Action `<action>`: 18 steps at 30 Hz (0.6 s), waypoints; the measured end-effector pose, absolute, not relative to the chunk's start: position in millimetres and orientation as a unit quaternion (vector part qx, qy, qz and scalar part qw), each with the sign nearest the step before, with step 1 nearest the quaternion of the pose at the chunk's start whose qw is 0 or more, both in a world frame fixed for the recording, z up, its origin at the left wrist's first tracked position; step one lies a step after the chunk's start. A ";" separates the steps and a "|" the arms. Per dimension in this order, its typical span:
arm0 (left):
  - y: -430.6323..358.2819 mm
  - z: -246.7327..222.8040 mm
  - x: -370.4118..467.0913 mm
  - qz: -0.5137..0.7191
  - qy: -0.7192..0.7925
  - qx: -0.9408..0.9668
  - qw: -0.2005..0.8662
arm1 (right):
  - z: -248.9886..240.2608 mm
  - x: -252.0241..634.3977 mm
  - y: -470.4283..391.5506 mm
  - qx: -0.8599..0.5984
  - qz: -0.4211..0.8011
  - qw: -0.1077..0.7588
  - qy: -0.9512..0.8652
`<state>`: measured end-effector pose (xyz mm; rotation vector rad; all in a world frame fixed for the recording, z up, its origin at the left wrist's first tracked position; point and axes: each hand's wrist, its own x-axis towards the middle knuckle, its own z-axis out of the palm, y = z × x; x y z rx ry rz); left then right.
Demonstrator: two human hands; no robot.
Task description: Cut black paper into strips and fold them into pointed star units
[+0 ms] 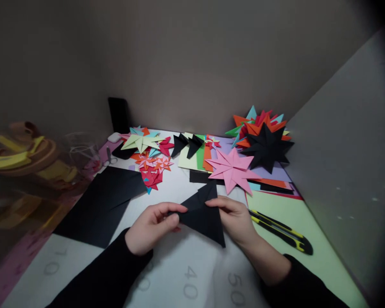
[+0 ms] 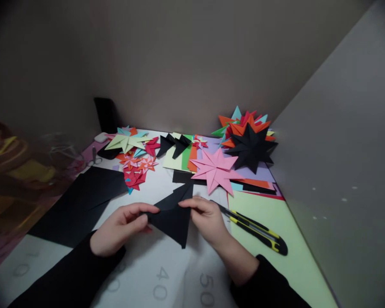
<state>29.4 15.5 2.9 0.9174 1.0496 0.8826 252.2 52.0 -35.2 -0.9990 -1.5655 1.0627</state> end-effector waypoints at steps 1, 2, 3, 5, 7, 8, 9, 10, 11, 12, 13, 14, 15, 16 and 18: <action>16.2 3.9 28.5 0.384 0.473 0.455 0.649 | -35.5 252.6 51.9 -0.414 0.448 0.484 -0.628; 16.7 4.5 28.2 0.387 0.481 0.500 0.608 | -35.3 252.3 51.4 -0.415 0.459 0.486 -0.617; 17.2 4.6 28.3 0.401 0.489 0.539 0.557 | -34.4 251.5 50.6 -0.413 0.470 0.485 -0.610; 17.8 3.4 29.1 0.443 0.494 0.597 0.451 | -31.4 248.9 48.8 -0.406 0.493 0.481 -0.601; 17.9 1.4 29.8 0.468 0.484 0.634 0.380 | -27.9 246.1 47.2 -0.398 0.512 0.479 -0.592; 17.7 0.4 29.9 0.475 0.479 0.646 0.357 | -26.3 245.0 46.6 -0.394 0.519 0.479 -0.588; 17.5 -0.3 29.9 0.480 0.475 0.656 0.338 | -25.1 244.2 46.2 -0.390 0.522 0.482 -0.586; 17.2 -0.7 29.8 0.483 0.471 0.665 0.321 | -24.3 243.9 45.8 -0.386 0.521 0.484 -0.588; 16.7 -0.8 29.7 0.487 0.466 0.673 0.306 | -23.8 243.9 45.5 -0.381 0.518 0.486 -0.592; 16.2 -0.7 29.7 0.490 0.461 0.680 0.292 | -23.7 244.2 45.2 -0.377 0.514 0.488 -0.597; 15.7 -0.6 29.7 0.492 0.456 0.687 0.280 | -23.8 244.7 44.9 -0.373 0.510 0.489 -0.601; 15.2 -0.5 29.8 0.495 0.448 0.695 0.268 | -24.1 245.2 44.5 -0.369 0.508 0.489 -0.605; 14.7 -0.6 30.0 0.499 0.437 0.703 0.257 | -24.6 245.7 44.1 -0.367 0.509 0.490 -0.605; 14.4 -0.9 30.1 0.504 0.424 0.711 0.247 | -25.2 246.0 43.7 -0.365 0.510 0.491 -0.604; 14.2 -2.3 30.3 0.513 0.396 0.725 0.233 | -27.0 246.4 43.0 -0.365 0.515 0.495 -0.596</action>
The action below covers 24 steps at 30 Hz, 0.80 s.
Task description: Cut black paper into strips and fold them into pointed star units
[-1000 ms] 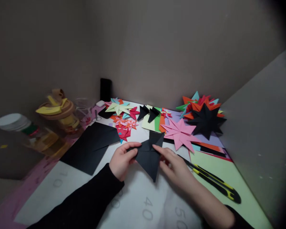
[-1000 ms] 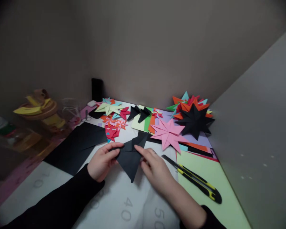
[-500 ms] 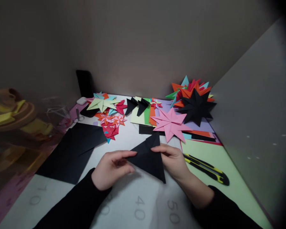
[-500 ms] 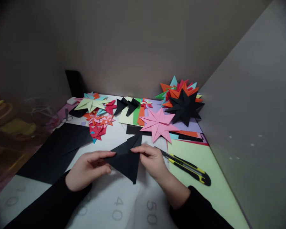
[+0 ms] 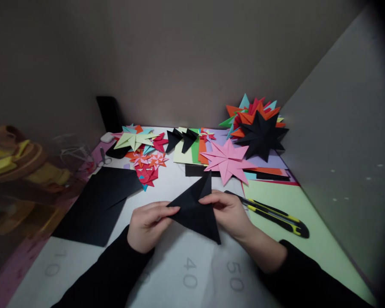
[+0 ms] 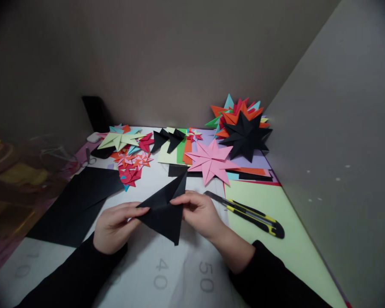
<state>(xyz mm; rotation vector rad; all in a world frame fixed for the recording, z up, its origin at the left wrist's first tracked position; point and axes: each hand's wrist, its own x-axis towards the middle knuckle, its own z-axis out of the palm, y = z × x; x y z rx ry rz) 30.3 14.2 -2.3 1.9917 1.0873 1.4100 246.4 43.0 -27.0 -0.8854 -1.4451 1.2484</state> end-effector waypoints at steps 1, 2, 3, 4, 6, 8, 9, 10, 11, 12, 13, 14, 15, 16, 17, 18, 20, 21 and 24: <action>14.2 -3.2 30.4 0.515 0.385 0.730 0.230 | -28.1 246.3 42.9 -0.367 0.517 0.499 -0.591; 14.3 -4.1 30.5 0.515 0.379 0.734 0.229 | -29.3 246.2 42.8 -0.371 0.519 0.503 -0.583; 14.4 -4.9 30.5 0.512 0.378 0.736 0.230 | -30.5 245.8 42.7 -0.374 0.520 0.508 -0.577; 14.4 -5.7 30.7 0.511 0.379 0.736 0.232 | -31.6 245.4 42.6 -0.377 0.520 0.511 -0.571; 13.8 -6.9 31.5 0.510 0.382 0.733 0.238 | -32.9 244.1 42.0 -0.383 0.518 0.520 -0.561; 12.4 -8.3 33.2 0.518 0.385 0.722 0.251 | -32.5 242.6 40.4 -0.389 0.514 0.526 -0.554; 11.4 -9.3 34.6 0.526 0.389 0.711 0.257 | -31.8 241.8 39.2 -0.395 0.511 0.528 -0.552; 10.4 -10.5 36.3 0.537 0.395 0.698 0.262 | -30.8 241.1 37.8 -0.401 0.507 0.529 -0.550; 9.3 -11.9 38.3 0.547 0.404 0.683 0.267 | -29.7 240.5 36.2 -0.408 0.503 0.529 -0.549; 8.3 -13.5 40.6 0.557 0.418 0.664 0.272 | -28.7 239.8 34.7 -0.415 0.497 0.530 -0.548; 7.5 -15.1 43.2 0.564 0.436 0.643 0.279 | -27.8 239.0 33.2 -0.420 0.491 0.533 -0.546; 6.9 -16.7 46.0 0.568 0.457 0.619 0.293 | -27.0 238.0 31.9 -0.424 0.485 0.538 -0.543; 6.6 -18.2 49.1 0.571 0.478 0.591 0.310 | -26.6 236.8 30.9 -0.427 0.480 0.545 -0.539; 6.5 -19.4 52.3 0.572 0.499 0.561 0.331 | -26.5 235.3 30.2 -0.429 0.474 0.553 -0.534; 6.5 -20.4 55.6 0.573 0.518 0.528 0.352 | -26.6 233.5 29.8 -0.434 0.470 0.560 -0.527; 6.8 -21.1 58.7 0.574 0.535 0.495 0.374 | -27.0 231.5 29.7 -0.441 0.470 0.562 -0.518; 7.5 -22.1 64.3 0.575 0.554 0.437 0.415 | -28.4 227.0 29.9 -0.457 0.481 0.567 -0.488; 7.9 -22.6 66.6 0.574 0.557 0.414 0.435 | -29.1 224.8 30.2 -0.462 0.493 0.571 -0.467; 9.2 -24.4 70.5 0.570 0.555 0.373 0.477 | -30.6 219.9 31.3 -0.455 0.528 0.591 -0.406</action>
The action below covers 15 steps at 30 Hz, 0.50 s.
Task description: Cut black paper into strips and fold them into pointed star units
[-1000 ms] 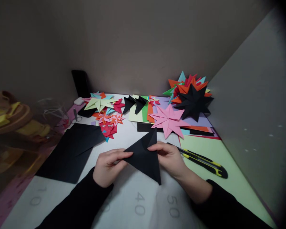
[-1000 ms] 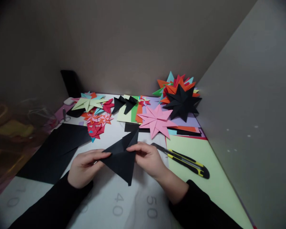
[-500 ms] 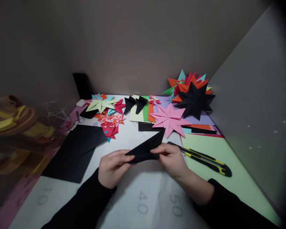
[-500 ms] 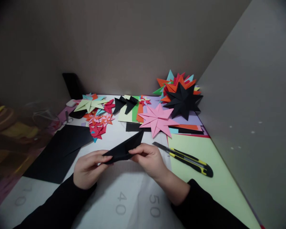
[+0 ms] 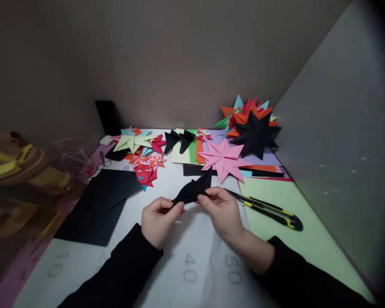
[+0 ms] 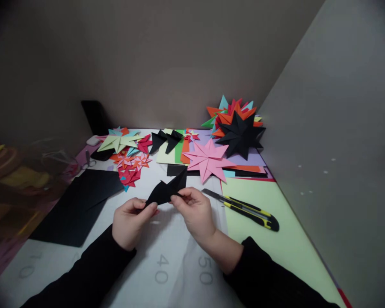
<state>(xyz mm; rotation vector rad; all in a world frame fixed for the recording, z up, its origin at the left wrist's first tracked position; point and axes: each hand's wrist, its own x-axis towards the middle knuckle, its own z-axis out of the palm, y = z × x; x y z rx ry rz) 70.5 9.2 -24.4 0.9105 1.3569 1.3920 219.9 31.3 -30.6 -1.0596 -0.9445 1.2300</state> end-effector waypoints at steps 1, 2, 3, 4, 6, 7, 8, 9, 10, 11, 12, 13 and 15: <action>9.5 -25.0 71.0 0.569 0.555 0.368 0.483 | -30.7 219.0 31.8 -0.449 0.538 0.595 -0.393; 9.8 -25.7 71.3 0.567 0.556 0.367 0.485 | -30.7 218.6 32.2 -0.443 0.545 0.597 -0.387; 10.1 -26.3 71.3 0.563 0.557 0.367 0.487 | -30.7 218.6 32.7 -0.437 0.550 0.599 -0.385; 10.4 -26.8 71.1 0.561 0.558 0.366 0.489 | -30.6 218.9 33.2 -0.430 0.554 0.601 -0.384; 10.9 -27.7 70.1 0.558 0.557 0.362 0.498 | -30.7 220.2 34.1 -0.413 0.562 0.605 -0.384; 11.1 -28.1 69.3 0.556 0.555 0.359 0.504 | -31.0 221.1 34.4 -0.405 0.566 0.607 -0.385; 11.4 -28.5 68.4 0.556 0.552 0.354 0.511 | -31.3 222.1 34.6 -0.400 0.569 0.607 -0.386; 11.6 -28.9 67.3 0.558 0.544 0.350 0.520 | -31.8 223.1 34.9 -0.397 0.571 0.605 -0.388; 11.8 -29.2 66.1 0.558 0.533 0.349 0.532 | -32.3 224.1 35.1 -0.397 0.572 0.601 -0.392; 12.0 -29.4 65.0 0.555 0.521 0.349 0.546 | -32.9 225.0 35.3 -0.400 0.571 0.597 -0.396; 12.1 -29.5 63.9 0.552 0.508 0.350 0.561 | -33.5 225.8 35.7 -0.404 0.571 0.593 -0.398; 12.1 -29.4 62.8 0.546 0.497 0.352 0.575 | -34.1 226.5 36.1 -0.407 0.571 0.590 -0.400; 12.2 -28.7 60.4 0.527 0.488 0.358 0.597 | -34.4 228.0 37.6 -0.411 0.570 0.588 -0.400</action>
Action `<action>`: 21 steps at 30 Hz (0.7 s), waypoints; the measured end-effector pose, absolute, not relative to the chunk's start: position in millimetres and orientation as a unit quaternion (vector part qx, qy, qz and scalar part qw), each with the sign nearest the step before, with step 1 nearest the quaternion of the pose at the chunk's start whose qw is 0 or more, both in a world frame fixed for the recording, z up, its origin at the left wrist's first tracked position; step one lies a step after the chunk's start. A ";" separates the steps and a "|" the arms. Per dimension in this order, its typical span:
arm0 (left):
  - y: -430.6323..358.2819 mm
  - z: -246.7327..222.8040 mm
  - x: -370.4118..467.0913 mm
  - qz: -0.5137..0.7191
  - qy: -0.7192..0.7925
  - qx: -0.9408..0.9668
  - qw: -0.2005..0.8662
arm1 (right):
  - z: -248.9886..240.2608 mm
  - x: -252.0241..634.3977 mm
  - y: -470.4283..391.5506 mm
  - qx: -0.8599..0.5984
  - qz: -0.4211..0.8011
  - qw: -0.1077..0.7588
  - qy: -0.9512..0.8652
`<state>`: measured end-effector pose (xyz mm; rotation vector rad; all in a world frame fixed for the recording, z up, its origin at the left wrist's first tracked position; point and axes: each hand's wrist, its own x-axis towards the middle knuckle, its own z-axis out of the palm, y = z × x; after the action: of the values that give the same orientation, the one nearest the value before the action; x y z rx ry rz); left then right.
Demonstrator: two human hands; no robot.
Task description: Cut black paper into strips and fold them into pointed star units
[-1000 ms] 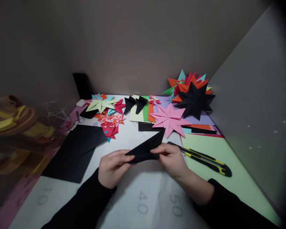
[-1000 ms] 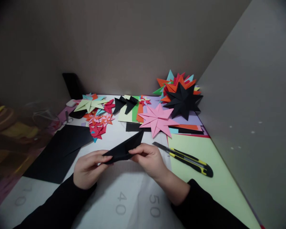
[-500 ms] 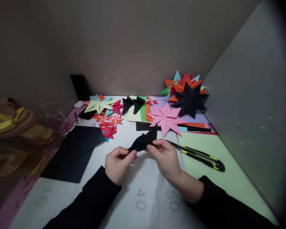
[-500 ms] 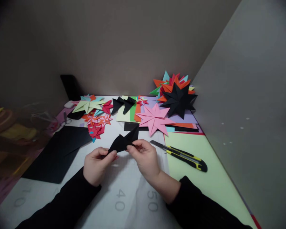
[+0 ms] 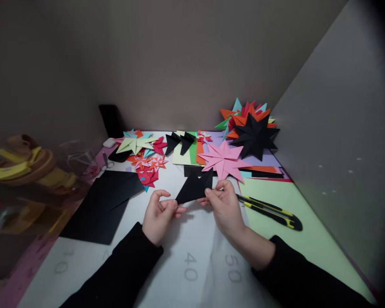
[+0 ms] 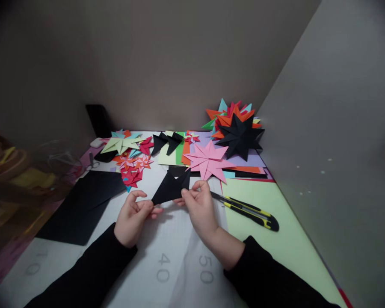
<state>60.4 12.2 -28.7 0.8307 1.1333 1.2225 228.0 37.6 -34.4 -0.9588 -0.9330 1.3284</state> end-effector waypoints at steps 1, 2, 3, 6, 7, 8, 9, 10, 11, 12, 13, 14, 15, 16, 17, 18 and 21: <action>12.4 -28.2 58.9 0.516 0.489 0.359 0.604 | -34.0 228.9 38.5 -0.414 0.568 0.587 -0.402; 12.8 -27.7 57.0 0.507 0.491 0.359 0.611 | -33.1 230.0 39.6 -0.419 0.564 0.585 -0.406; 13.6 -27.3 54.8 0.498 0.492 0.358 0.619 | -31.8 231.2 40.8 -0.424 0.556 0.585 -0.412; 17.5 -26.2 47.3 0.507 0.486 0.346 0.622 | -25.8 234.5 42.7 -0.434 0.525 0.583 -0.443; 18.9 -25.6 45.5 0.517 0.481 0.348 0.617 | -24.0 234.9 42.2 -0.433 0.521 0.579 -0.454; 19.8 -24.7 44.6 0.523 0.473 0.358 0.612 | -22.7 234.6 41.0 -0.431 0.522 0.572 -0.463; 20.2 -23.4 44.7 0.522 0.463 0.375 0.611 | -22.1 233.7 39.1 -0.429 0.528 0.562 -0.470; 19.9 -21.8 45.9 0.511 0.454 0.397 0.613 | -22.3 232.3 36.6 -0.428 0.536 0.548 -0.478; 18.9 -20.0 47.9 0.493 0.451 0.418 0.616 | -23.1 230.4 33.8 -0.429 0.542 0.532 -0.489; 17.3 -18.0 50.5 0.474 0.454 0.432 0.619 | -24.3 228.5 30.7 -0.432 0.543 0.515 -0.503; 15.4 -16.2 53.2 0.457 0.463 0.438 0.621 | -25.7 226.7 27.8 -0.435 0.544 0.496 -0.519; 13.5 -14.8 55.5 0.445 0.476 0.434 0.622 | -27.0 225.2 25.3 -0.437 0.544 0.477 -0.534; 11.8 -13.8 57.1 0.437 0.489 0.424 0.624 | -28.0 224.3 23.3 -0.436 0.546 0.461 -0.546; 10.6 -13.4 58.0 0.436 0.499 0.409 0.628 | -28.3 223.9 22.0 -0.431 0.549 0.451 -0.556; 9.8 -13.5 58.1 0.439 0.503 0.392 0.633 | -28.1 223.9 21.3 -0.422 0.554 0.446 -0.562; 9.6 -14.0 57.5 0.445 0.506 0.376 0.636 | -27.4 224.3 21.3 -0.410 0.561 0.446 -0.564; 10.7 -15.8 54.6 0.463 0.514 0.345 0.635 | -23.8 225.5 23.7 -0.379 0.594 0.440 -0.557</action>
<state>54.6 10.7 -15.8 0.7882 1.1739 1.0576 225.5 23.7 -23.8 -0.9407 -1.3826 1.4760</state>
